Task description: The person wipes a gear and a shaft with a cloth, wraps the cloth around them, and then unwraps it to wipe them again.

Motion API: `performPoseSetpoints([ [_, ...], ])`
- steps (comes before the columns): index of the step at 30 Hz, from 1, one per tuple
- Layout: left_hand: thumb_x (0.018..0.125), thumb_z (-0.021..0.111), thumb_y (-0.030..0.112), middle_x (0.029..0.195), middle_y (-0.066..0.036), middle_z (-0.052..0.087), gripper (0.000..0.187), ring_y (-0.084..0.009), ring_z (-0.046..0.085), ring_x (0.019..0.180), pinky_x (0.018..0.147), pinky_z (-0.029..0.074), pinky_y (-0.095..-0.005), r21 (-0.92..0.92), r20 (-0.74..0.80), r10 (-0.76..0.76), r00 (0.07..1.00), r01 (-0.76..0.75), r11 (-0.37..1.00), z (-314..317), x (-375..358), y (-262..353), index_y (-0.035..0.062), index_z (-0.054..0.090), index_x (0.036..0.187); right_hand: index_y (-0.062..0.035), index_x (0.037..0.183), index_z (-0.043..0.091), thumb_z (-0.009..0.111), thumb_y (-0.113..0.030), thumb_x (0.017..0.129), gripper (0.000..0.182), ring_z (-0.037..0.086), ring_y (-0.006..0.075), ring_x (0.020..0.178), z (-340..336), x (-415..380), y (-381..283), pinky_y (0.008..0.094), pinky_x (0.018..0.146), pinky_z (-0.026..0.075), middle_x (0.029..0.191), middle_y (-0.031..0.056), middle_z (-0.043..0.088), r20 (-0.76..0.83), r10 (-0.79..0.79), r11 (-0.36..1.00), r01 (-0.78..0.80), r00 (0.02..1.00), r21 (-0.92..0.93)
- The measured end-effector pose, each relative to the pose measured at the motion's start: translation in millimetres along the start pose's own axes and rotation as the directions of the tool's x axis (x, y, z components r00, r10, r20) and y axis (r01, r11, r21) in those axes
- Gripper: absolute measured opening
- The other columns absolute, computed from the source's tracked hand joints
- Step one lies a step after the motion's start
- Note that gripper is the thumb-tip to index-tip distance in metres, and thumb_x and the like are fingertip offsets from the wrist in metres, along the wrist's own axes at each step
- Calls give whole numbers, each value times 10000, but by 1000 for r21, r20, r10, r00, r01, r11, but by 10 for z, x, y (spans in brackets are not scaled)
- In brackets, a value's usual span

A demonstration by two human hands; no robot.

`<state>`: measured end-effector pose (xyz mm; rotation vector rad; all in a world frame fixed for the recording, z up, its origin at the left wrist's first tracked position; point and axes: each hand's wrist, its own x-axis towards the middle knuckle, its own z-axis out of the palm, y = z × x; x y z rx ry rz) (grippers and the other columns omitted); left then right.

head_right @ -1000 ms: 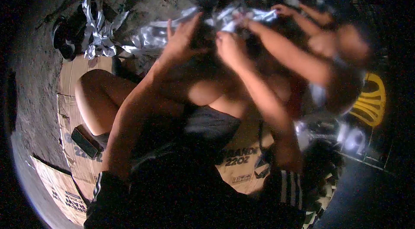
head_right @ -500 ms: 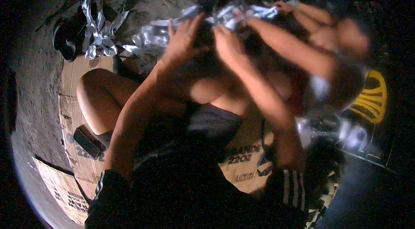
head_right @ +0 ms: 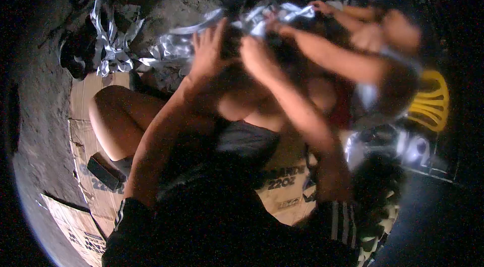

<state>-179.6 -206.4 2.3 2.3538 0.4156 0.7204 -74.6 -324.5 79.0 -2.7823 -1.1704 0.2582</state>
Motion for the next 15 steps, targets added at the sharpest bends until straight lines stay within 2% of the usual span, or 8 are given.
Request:
performPoseSetpoints([
  [3,660,875,384,1395,-203,462,1211,-418,375,1366,1183,146,-622,-194,140,123,982,-94,976,-50,173,-217,150,134,1589,-21,1086,678,579,-111,918,215,638,426,1032,41,198,204,496,847,519,1081,240,674,44,71,993,-75,996,93],
  [4,673,873,339,1493,-195,423,1208,-431,311,1430,1196,150,-598,-280,175,173,969,-120,953,-44,242,-312,143,113,1591,-15,1067,652,541,-97,932,193,641,425,995,3,167,214,503,823,519,1071,208,673,46,15,997,-18,999,75],
  [5,673,873,339,1493,-195,423,1208,-431,311,1430,1196,150,-598,-279,178,171,969,-117,953,-52,287,-365,143,113,1591,-15,1067,652,541,-97,932,193,641,425,995,28,147,243,503,823,519,1071,208,673,49,15,997,-19,999,77],
  [7,680,873,321,1549,-170,385,1191,-405,272,1466,1195,144,-607,-381,284,219,934,-100,919,-67,365,-465,154,125,1591,-23,1070,641,540,-110,938,188,643,424,950,66,145,301,503,813,518,1043,205,654,-60,-307,948,300,950,-101],
  [10,686,871,323,1540,-158,400,1166,-373,285,1468,1193,144,-613,-401,265,283,922,-161,902,-107,399,-501,170,150,1590,-24,1066,634,563,-121,937,176,639,422,914,-93,79,183,502,796,515,1015,188,630,-59,-296,945,283,953,-162],
  [13,688,869,324,1548,-141,394,1145,-354,292,1470,1191,138,-621,-383,295,259,920,-135,914,-164,398,-453,187,173,1588,-24,1037,644,598,-133,931,159,635,411,926,-90,-5,265,490,793,516,1027,167,618,32,-425,901,426,904,-76],
  [14,688,869,324,1548,-141,394,1145,-354,292,1470,1191,138,-621,-383,301,259,918,-133,914,-151,407,-467,187,173,1588,-24,1037,644,598,-133,931,159,635,411,926,-120,10,285,490,793,516,1027,167,618,33,-422,903,424,906,-71],
  [15,686,870,325,1550,-138,390,1145,-350,294,1470,1191,131,-623,-397,306,266,914,-131,908,-139,422,-476,190,175,1587,-16,1019,650,608,-132,929,153,631,402,933,-164,40,309,480,800,519,1010,165,622,122,-336,941,329,934,72],
])
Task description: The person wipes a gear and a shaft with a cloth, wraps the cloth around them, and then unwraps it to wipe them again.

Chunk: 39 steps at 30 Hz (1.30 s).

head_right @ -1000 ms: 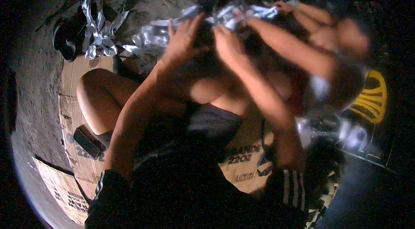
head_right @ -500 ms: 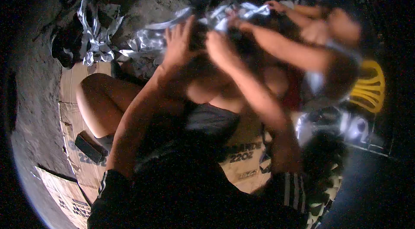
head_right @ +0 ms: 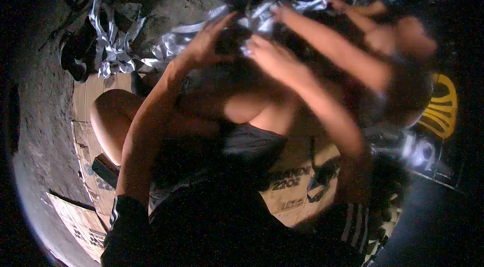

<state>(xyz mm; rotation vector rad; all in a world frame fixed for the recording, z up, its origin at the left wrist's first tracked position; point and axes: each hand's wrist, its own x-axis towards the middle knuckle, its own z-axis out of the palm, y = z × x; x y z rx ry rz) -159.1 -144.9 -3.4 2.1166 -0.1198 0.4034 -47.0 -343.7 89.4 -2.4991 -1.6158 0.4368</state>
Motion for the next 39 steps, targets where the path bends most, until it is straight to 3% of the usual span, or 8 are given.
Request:
performPoseSetpoints([
  [4,682,872,326,1553,-127,385,1144,-343,309,1463,1191,101,-637,54,34,-26,999,25,998,-27,19,43,199,181,1585,-8,984,668,606,-111,932,131,626,376,965,-110,176,247,449,822,526,975,165,638,178,-8,1000,10,984,-12],
  [6,685,870,328,1549,-118,392,1141,-344,316,1459,1190,89,-642,45,39,-28,999,27,999,-13,23,-5,200,180,1585,-38,938,615,550,-219,948,193,636,409,907,-90,328,342,467,773,488,933,224,647,-17,-199,978,197,980,-64],
  [12,689,864,338,1518,-108,440,1139,-350,330,1449,1183,63,-662,101,19,-5,1000,3,995,49,23,-49,208,172,1585,-4,993,665,633,-93,901,132,619,409,890,36,308,185,474,773,491,910,198,629,31,58,992,-61,998,113],
  [19,676,868,363,1445,-137,517,1139,-352,367,1426,1184,46,-657,189,-31,-20,999,25,982,69,-3,-26,196,190,1576,29,943,693,651,-66,878,122,620,407,864,204,245,-54,464,735,484,882,199,622,-171,-231,961,252,958,113],
  [28,680,865,404,1405,-172,547,1113,-354,411,1399,1182,1,-647,152,-25,-55,998,58,987,85,43,-139,125,232,1552,33,961,683,630,-16,836,144,628,411,883,475,487,-175,460,727,492,930,208,631,-390,140,947,-8,910,320],
  [31,674,865,427,1425,-165,531,1130,-346,398,1409,1183,1,-647,215,-10,-71,997,72,974,113,32,-155,126,222,1554,29,956,684,634,-23,842,134,618,412,854,416,438,-177,470,723,487,894,202,615,-371,-100,995,102,923,-15],
  [34,668,865,444,1440,-168,515,1164,-346,383,1418,1181,-6,-653,247,-57,-14,998,28,969,115,4,-117,124,192,1562,11,929,683,644,-51,855,104,609,410,826,486,228,114,480,712,483,871,193,606,-236,-249,965,261,939,19],
  [39,673,865,433,1439,-174,510,1188,-352,386,1411,1173,-12,-668,169,-26,-50,998,54,984,76,-12,-16,116,158,1573,-14,915,678,626,-129,910,127,619,394,830,161,132,53,471,715,490,900,168,612,-9,105,994,-105,994,20],
])
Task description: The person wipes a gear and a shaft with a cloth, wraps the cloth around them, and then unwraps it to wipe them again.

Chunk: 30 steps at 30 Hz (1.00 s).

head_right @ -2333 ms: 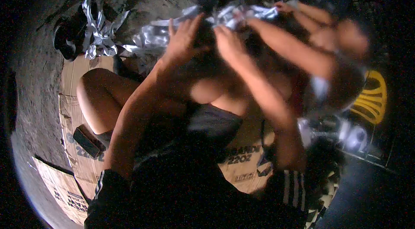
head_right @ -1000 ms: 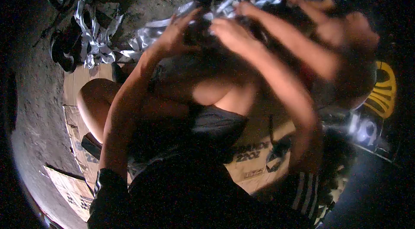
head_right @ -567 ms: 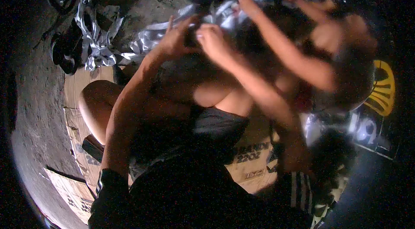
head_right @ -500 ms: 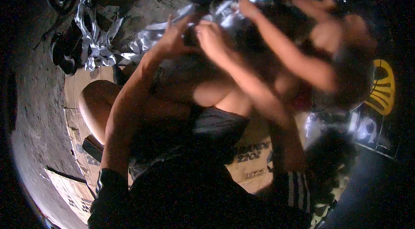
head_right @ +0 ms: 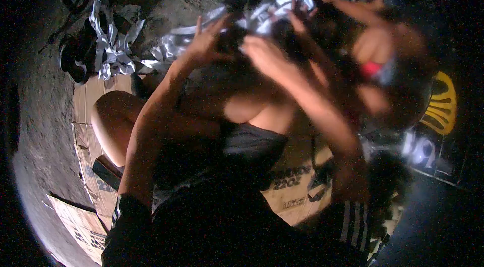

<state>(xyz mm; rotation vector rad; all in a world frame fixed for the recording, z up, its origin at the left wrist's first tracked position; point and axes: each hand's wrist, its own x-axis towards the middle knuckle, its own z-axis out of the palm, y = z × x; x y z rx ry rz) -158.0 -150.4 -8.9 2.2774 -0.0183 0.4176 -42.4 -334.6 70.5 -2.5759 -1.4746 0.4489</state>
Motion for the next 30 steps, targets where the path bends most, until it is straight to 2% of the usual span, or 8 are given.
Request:
performPoseSetpoints([
  [5,684,864,406,1433,-179,512,1193,-357,401,1397,1165,-6,-672,20,72,-83,994,81,996,105,23,-136,87,140,1576,-5,910,670,609,-99,907,112,619,399,834,94,135,-241,460,701,486,910,165,606,-238,-354,926,375,904,48],
  [9,698,859,389,1414,-189,521,1179,-357,428,1368,1162,-7,-673,2,9,-19,1000,19,1000,143,-10,-130,57,140,1571,19,918,679,565,-1,859,130,633,396,860,132,332,-328,448,728,511,934,184,628,-322,-196,981,179,926,-82],
  [10,704,856,381,1407,-190,526,1168,-356,433,1362,1160,-9,-675,-8,-14,-9,1000,9,1000,133,-17,-107,52,144,1570,-9,1218,631,460,-251,988,375,554,379,1211,369,485,-42,392,1104,390,1291,223,606,-181,157,973,-121,971,198],
  [13,715,849,376,1406,-173,529,1160,-353,430,1365,1162,-20,-675,6,22,-39,999,38,999,88,-39,-55,69,131,1574,31,937,690,564,-30,846,168,654,388,935,403,466,117,457,794,535,975,185,667,-442,-41,998,57,896,22],
  [15,716,849,369,1416,-162,521,1164,-348,425,1371,1163,-26,-675,18,36,-37,999,36,999,59,-22,-35,87,119,1578,14,934,699,583,-59,852,159,659,383,936,185,275,-46,468,805,534,958,177,670,-372,67,990,-15,926,140],
  [17,717,848,362,1426,-152,513,1168,-342,420,1376,1163,-32,-676,23,52,-38,998,37,999,45,-48,-15,104,107,1582,-6,924,705,591,-93,872,152,657,380,936,119,137,41,474,807,528,950,171,671,-205,-128,951,61,970,-303],
  [25,711,857,335,1413,-159,524,1211,-336,431,1368,1165,-33,-665,-11,-7,41,999,-41,999,40,-38,-76,144,53,1596,21,941,691,650,-55,856,121,629,397,857,69,105,-273,463,723,498,900,171,636,-201,-190,979,202,961,40],
  [30,730,844,340,1434,-146,513,1199,-341,437,1362,1164,-37,-663,-23,43,-17,999,18,1000,47,-31,-60,141,41,1598,-6,949,701,615,-65,870,131,646,383,872,148,377,-260,458,734,522,954,151,662,-342,-214,970,159,915,-182],
])
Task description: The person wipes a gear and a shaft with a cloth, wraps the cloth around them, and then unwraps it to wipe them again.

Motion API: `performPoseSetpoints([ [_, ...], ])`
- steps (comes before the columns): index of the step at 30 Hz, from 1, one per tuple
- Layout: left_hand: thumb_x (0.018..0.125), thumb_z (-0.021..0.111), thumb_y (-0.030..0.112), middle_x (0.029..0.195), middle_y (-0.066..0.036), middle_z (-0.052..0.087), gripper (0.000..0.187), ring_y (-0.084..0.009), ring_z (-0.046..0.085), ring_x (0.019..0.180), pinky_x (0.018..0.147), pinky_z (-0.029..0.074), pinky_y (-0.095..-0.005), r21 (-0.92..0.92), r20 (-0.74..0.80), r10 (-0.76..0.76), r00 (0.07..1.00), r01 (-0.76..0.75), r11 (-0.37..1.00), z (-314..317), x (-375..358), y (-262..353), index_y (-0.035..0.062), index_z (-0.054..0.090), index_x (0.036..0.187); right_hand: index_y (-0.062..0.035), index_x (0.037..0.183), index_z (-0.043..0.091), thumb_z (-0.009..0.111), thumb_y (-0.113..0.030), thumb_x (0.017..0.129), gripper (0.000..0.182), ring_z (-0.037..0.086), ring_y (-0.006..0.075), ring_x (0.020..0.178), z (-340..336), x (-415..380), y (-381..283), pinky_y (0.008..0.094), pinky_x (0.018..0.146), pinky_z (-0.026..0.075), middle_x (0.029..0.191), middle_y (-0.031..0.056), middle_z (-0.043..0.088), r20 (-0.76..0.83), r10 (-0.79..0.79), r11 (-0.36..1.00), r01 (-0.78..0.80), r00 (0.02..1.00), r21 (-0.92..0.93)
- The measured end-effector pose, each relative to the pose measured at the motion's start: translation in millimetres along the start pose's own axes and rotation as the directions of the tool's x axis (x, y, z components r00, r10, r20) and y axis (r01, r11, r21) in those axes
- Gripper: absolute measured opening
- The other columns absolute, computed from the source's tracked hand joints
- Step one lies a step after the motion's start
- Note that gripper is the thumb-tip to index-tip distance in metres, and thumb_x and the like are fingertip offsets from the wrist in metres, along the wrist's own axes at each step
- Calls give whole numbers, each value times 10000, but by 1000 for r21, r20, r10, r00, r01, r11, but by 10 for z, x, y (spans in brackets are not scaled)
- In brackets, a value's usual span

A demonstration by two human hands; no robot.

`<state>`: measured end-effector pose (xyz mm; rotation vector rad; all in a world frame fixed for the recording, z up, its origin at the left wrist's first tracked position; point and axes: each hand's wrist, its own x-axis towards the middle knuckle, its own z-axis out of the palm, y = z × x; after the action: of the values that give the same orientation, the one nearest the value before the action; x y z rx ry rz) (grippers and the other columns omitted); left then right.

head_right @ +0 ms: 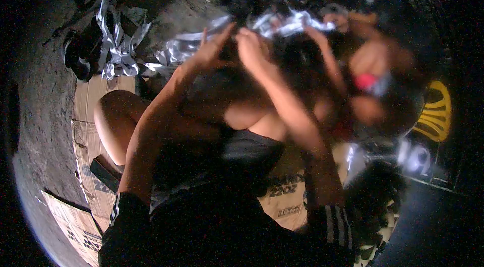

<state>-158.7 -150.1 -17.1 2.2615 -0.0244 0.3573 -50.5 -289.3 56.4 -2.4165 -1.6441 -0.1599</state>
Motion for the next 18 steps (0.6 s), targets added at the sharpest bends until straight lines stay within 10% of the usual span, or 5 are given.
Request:
performPoseSetpoints([
  [3,742,834,346,1450,-140,505,1186,-347,423,1376,1160,-51,-667,-14,-5,1,1000,-1,1000,-2,-26,57,140,37,1597,-69,942,721,563,-122,882,177,670,370,925,22,-29,104,485,792,534,1030,155,697,18,230,970,-228,973,-90],
  [8,759,820,347,1479,-142,482,1173,-361,372,1414,1150,-70,-680,18,52,19,998,-20,1000,-38,-12,47,146,25,1598,-27,857,671,606,-156,891,149,653,395,879,-326,-204,136,503,760,501,926,175,666,351,182,971,-112,918,-210],
  [13,756,822,354,1557,-137,386,1183,-370,329,1444,1149,-76,-681,-24,29,1,1000,0,1000,-36,-1,65,154,18,1600,7,884,679,632,-75,879,94,626,399,865,-246,-281,-23,438,722,501,924,167,631,192,-46,967,-4,980,256],
  [18,743,836,339,1560,-122,384,1209,-350,361,1426,1165,-61,-658,11,72,-57,996,56,998,-29,27,20,151,4,1598,-33,958,718,605,-87,872,152,655,366,896,226,-60,155,447,750,529,951,141,652,-23,144,986,-141,989,92],
])
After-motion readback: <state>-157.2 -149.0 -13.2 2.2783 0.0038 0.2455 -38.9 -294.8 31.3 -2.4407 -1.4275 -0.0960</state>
